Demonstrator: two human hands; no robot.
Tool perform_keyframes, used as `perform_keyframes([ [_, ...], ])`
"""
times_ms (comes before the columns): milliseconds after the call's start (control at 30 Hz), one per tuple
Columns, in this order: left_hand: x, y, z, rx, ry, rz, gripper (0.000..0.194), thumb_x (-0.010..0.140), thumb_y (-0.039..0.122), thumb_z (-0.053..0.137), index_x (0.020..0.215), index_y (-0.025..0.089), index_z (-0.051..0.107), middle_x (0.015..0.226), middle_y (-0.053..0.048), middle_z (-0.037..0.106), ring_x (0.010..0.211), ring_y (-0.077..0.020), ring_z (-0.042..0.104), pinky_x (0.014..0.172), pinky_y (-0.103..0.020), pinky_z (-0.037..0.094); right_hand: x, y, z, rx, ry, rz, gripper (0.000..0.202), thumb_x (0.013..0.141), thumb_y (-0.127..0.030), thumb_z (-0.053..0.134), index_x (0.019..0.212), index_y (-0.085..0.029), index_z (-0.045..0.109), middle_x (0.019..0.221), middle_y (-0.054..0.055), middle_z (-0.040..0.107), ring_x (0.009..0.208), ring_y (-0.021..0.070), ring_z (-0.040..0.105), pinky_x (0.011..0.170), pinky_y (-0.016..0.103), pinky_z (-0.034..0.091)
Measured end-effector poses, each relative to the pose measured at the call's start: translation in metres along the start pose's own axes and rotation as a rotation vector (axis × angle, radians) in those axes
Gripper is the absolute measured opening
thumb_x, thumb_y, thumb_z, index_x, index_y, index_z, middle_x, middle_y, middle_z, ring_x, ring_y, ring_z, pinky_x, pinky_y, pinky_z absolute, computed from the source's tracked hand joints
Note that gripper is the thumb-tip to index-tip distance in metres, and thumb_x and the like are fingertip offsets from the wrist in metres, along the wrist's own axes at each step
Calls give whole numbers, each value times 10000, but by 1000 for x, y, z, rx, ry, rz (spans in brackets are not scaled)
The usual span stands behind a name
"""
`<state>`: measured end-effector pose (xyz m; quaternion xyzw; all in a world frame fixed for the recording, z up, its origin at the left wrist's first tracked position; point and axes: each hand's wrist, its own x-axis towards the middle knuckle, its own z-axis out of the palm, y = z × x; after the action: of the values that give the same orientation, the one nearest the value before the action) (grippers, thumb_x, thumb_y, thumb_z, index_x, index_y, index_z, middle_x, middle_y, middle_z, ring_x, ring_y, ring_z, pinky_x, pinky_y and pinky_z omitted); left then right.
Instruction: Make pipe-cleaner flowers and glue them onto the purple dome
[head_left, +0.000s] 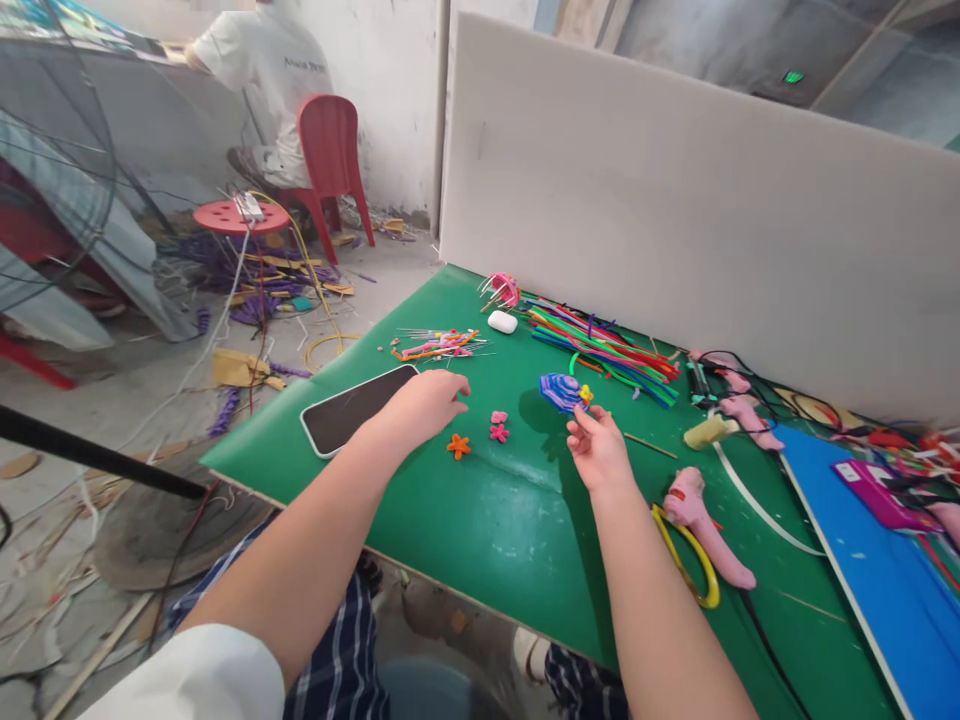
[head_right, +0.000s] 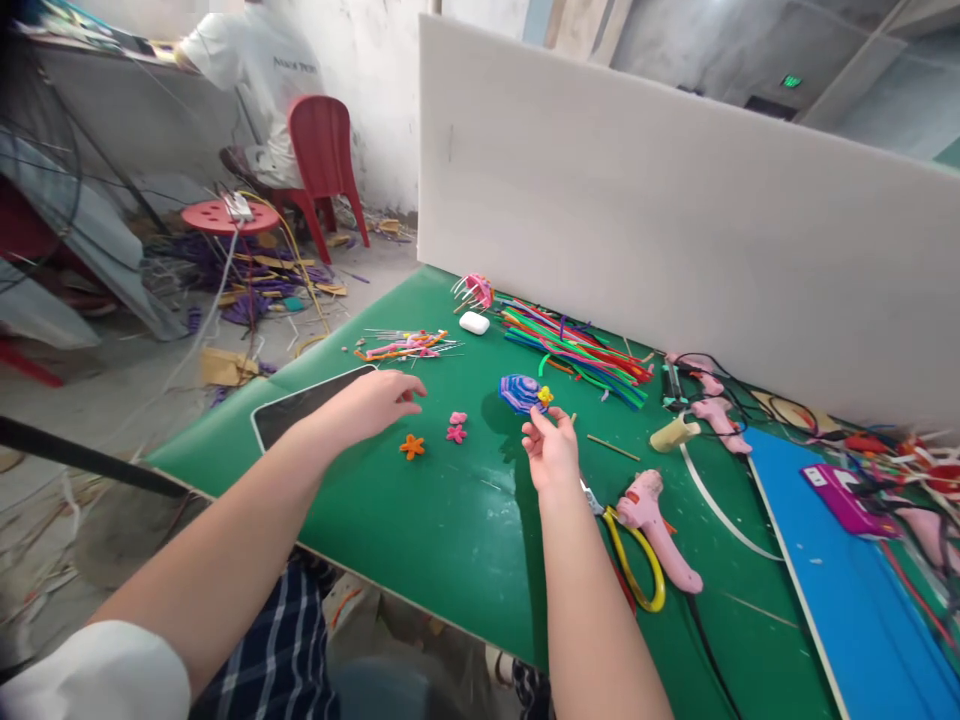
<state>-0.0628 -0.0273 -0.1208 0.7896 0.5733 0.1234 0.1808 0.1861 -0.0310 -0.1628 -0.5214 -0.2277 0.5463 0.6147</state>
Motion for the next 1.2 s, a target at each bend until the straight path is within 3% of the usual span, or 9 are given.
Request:
perform_keyframes([
  [100, -11, -1, -8, 139, -154, -63, 307, 743, 281, 604, 1035, 191, 628, 945, -65, 652, 874, -234, 594, 704, -290, 440, -3, 4, 2, -67, -37, -1, 449, 492, -212, 793, 743, -220, 421, 518, -116, 562, 404, 50, 541, 306, 89, 351],
  [267, -14, 9, -1, 210, -318, -51, 402, 689, 333, 675, 1063, 211, 597, 995, -64, 652, 892, -245, 606, 669, -279, 434, -9, 11, 7, -229, -92, -16, 449, 501, -291, 785, 742, -214, 415, 520, -104, 561, 406, 88, 579, 286, 105, 338],
  [500, -12, 17, 7, 251, -303, 58, 193, 689, 266, 681, 846, 182, 606, 891, -56, 649, 804, -213, 599, 591, -257, 381, -15, 13, 10, -468, -205, 3, 414, 616, -387, 684, 756, -223, 330, 729, -13, 682, 450, 111, 614, 314, 126, 364],
  [733, -2, 14, 13, -60, -102, 115, 69, 712, 236, 610, 674, 195, 569, 647, 21, 592, 602, -139, 535, 497, -229, 317, -33, 7, 9, -830, -315, -78, 365, 688, -512, 601, 761, -213, 405, 637, -8, 658, 378, 113, 552, 322, 180, 385],
  [833, 4, 13, 15, -212, 18, 136, 45, 724, 226, 586, 688, 200, 580, 643, 34, 603, 598, -124, 539, 511, -218, 335, -54, -23, -19, -958, -201, -224, 337, 723, -525, 562, 795, -202, 499, 685, 30, 671, 484, 141, 598, 409, 221, 444],
  [933, 9, 15, 18, -266, 116, 120, 47, 742, 246, 586, 731, 205, 604, 658, 33, 633, 617, -127, 561, 545, -221, 363, -71, -64, -79, -1131, 52, -390, 353, 713, -533, 565, 814, -195, 567, 792, 77, 687, 721, 219, 656, 589, 298, 505],
  [1000, 11, 18, 21, -253, 192, 130, 65, 763, 223, 563, 775, 212, 626, 695, 27, 659, 638, -133, 577, 570, -228, 377, -75, -87, -126, -1374, 241, -389, 388, 687, -557, 568, 853, -208, 607, 887, 84, 690, 775, 260, 652, 657, 357, 495],
  [1100, 13, 25, 26, -205, 309, 167, 124, 795, 206, 536, 828, 222, 655, 776, 10, 694, 681, -146, 605, 606, -239, 397, -72, -102, -178, -1675, 214, -296, 529, 658, -579, 564, 1013, -192, 629, 1098, 126, 640, 958, 334, 601, 750, 421, 470],
  [1200, 13, 31, 29, -217, 401, 196, 132, 806, 214, 548, 856, 227, 670, 820, 8, 713, 714, -146, 631, 640, -235, 421, -65, -93, -196, -1743, 114, -189, 578, 671, -568, 543, 1072, -157, 610, 1107, 150, 631, 997, 320, 588, 781, 401, 463],
])
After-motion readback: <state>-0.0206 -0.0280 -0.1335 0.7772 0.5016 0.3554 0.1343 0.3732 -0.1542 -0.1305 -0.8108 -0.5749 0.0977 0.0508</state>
